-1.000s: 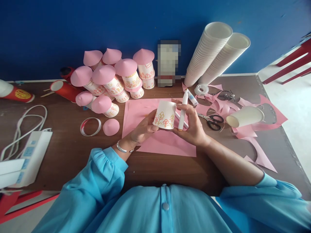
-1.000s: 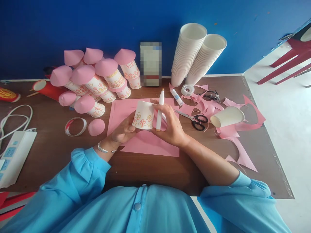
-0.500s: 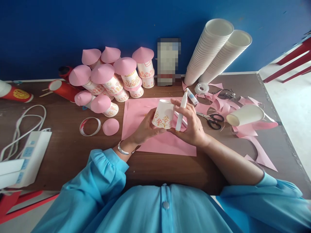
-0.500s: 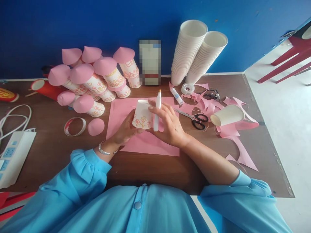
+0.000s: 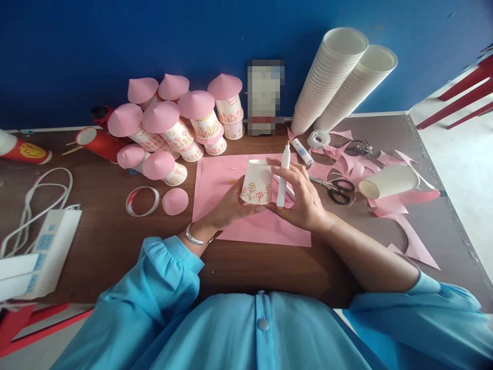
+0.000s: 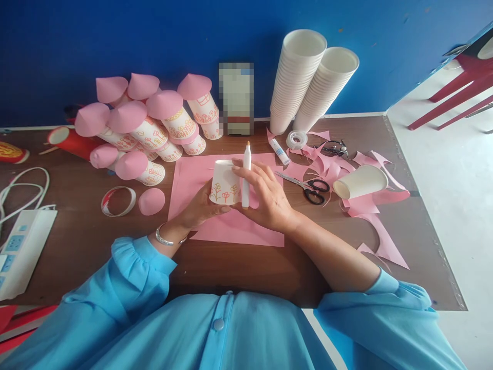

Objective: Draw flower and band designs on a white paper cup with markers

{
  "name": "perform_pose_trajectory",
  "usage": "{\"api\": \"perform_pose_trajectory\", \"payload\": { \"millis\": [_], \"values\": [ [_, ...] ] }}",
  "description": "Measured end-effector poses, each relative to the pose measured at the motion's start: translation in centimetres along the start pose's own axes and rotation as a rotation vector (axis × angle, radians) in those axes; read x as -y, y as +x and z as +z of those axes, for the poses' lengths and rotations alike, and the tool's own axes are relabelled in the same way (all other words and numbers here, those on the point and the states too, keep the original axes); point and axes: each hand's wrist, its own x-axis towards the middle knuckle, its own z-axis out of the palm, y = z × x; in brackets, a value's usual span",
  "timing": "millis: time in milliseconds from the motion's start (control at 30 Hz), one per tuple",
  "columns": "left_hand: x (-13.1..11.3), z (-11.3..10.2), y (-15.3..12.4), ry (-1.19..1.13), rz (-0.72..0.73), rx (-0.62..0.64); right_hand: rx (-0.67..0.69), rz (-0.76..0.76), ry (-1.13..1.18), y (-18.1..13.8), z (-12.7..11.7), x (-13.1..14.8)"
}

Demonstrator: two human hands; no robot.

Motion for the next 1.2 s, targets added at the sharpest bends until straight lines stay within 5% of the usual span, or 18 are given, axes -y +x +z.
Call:
{"api": "perform_pose_trajectory", "payload": {
  "millis": [267,533,800,1200],
  "values": [
    [0.3,-0.4,-0.1,-0.101,0.018,-0.011,-0.017,-0.022,0.01,0.3,-0.2,0.3],
    [0.0,0.0,0.2,-0.222,0.051,-0.069,-0.21,-0.019,0.052,0.3,-1.6,1.7],
    [-0.4,0.1,0.2,-0.166,0.07,-0.015,-0.091,-0.027,0.124,1.3,-3.0,4.2],
    [0.0,-0.3,0.0,-0.099,0.092,0.016,-0.054,-0.036,0.124,1.0,-2.3,4.1]
  ]
}}
